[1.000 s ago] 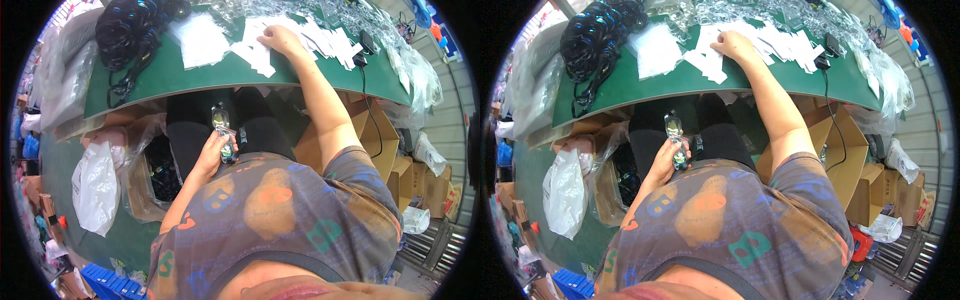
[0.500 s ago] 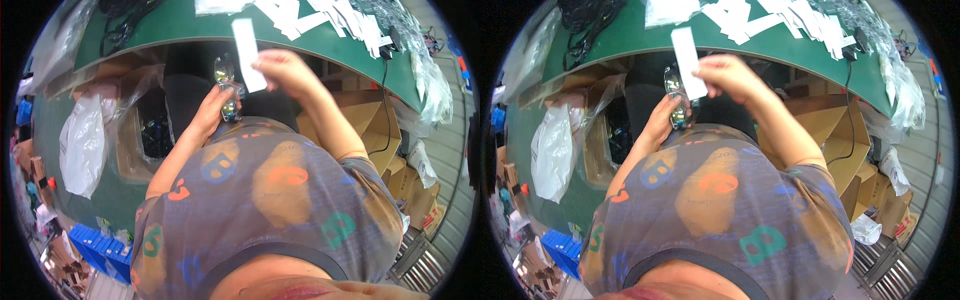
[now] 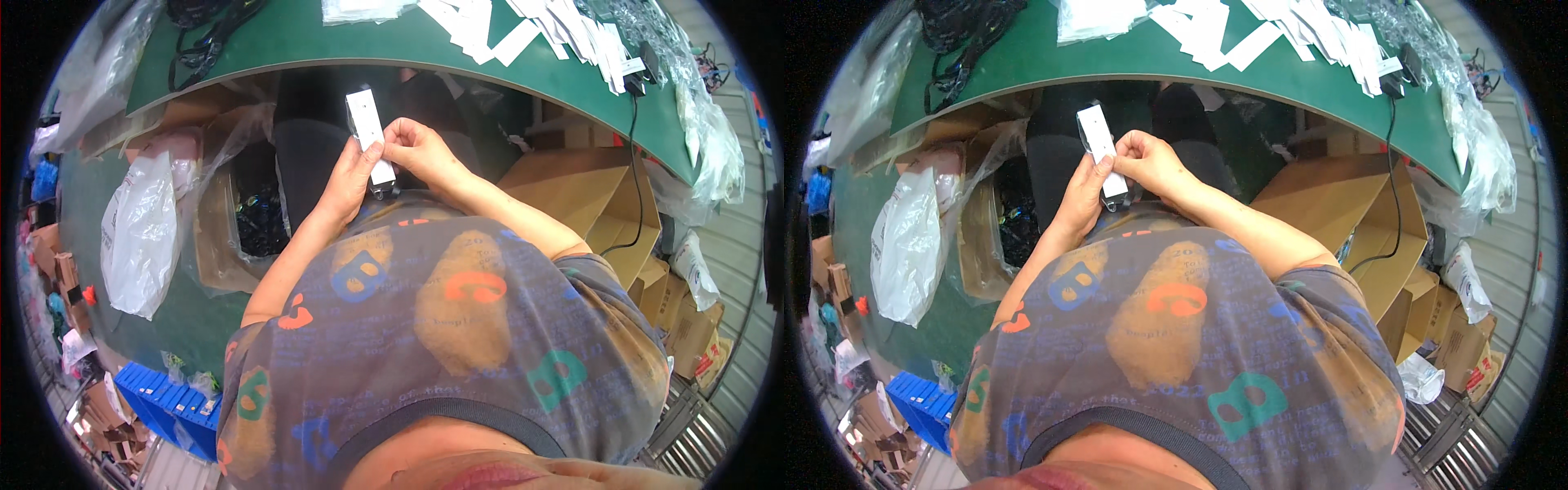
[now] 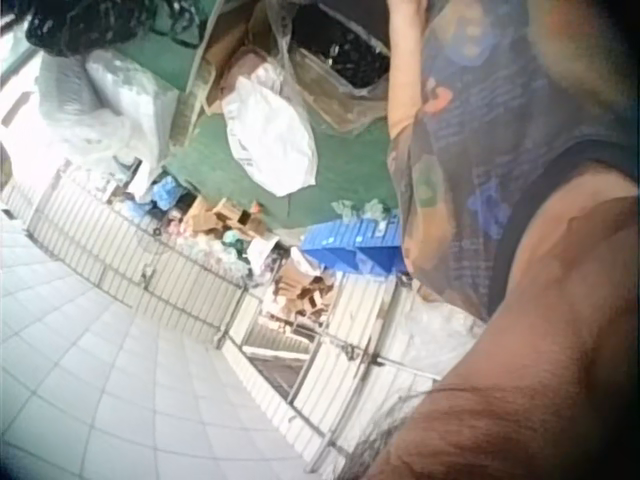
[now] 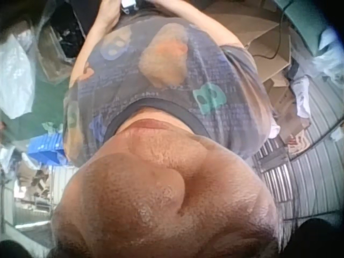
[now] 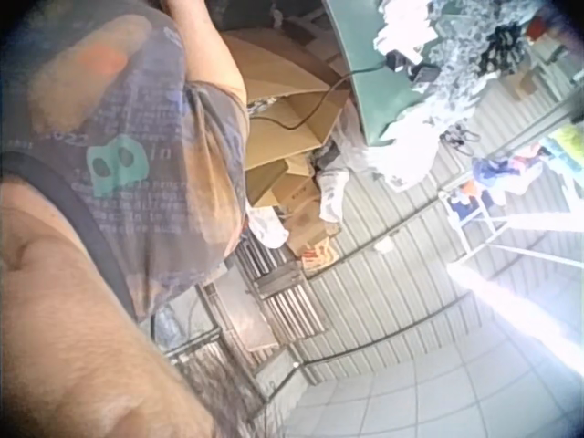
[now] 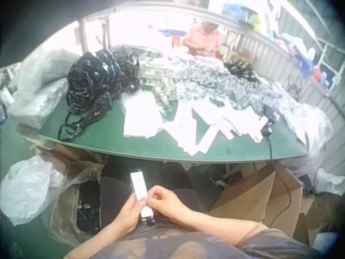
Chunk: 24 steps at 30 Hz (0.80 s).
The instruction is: The person is packaging swimming goggles by placing them along with a white card into a plastic bag.
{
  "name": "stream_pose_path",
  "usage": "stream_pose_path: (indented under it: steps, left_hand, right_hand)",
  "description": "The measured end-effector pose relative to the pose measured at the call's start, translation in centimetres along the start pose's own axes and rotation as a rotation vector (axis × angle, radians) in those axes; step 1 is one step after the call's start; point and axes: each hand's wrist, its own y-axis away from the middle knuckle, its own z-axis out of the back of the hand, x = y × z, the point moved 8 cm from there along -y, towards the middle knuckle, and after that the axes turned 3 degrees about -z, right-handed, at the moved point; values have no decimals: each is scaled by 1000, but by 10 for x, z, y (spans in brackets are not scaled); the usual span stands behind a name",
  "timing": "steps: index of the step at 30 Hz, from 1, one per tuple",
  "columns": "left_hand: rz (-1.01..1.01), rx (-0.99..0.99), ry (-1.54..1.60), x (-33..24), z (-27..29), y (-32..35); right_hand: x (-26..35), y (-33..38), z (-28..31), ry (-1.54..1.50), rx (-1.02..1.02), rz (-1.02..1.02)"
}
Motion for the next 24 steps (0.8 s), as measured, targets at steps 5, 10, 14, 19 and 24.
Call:
stream_pose_path:
  steps: [5,10,14,19,24]
  left_hand:
    - [86,13,150,-22,-4,11]
    - [85,87,243,-47,-13,12]
    - [118,122,376,-45,-17,14]
    - [64,23,216,-31,-1,12]
    - [52,-65,191,-41,22,9]
  right_hand:
    - [28,15,-6,-398,158,-70]
    - [29,7,16,-197,-56,99]
    - [10,-1,9,-145,-145,106]
    - [-47,3,-29,-722,458,-430]
    - [-25,11,5,-905,406,-358]
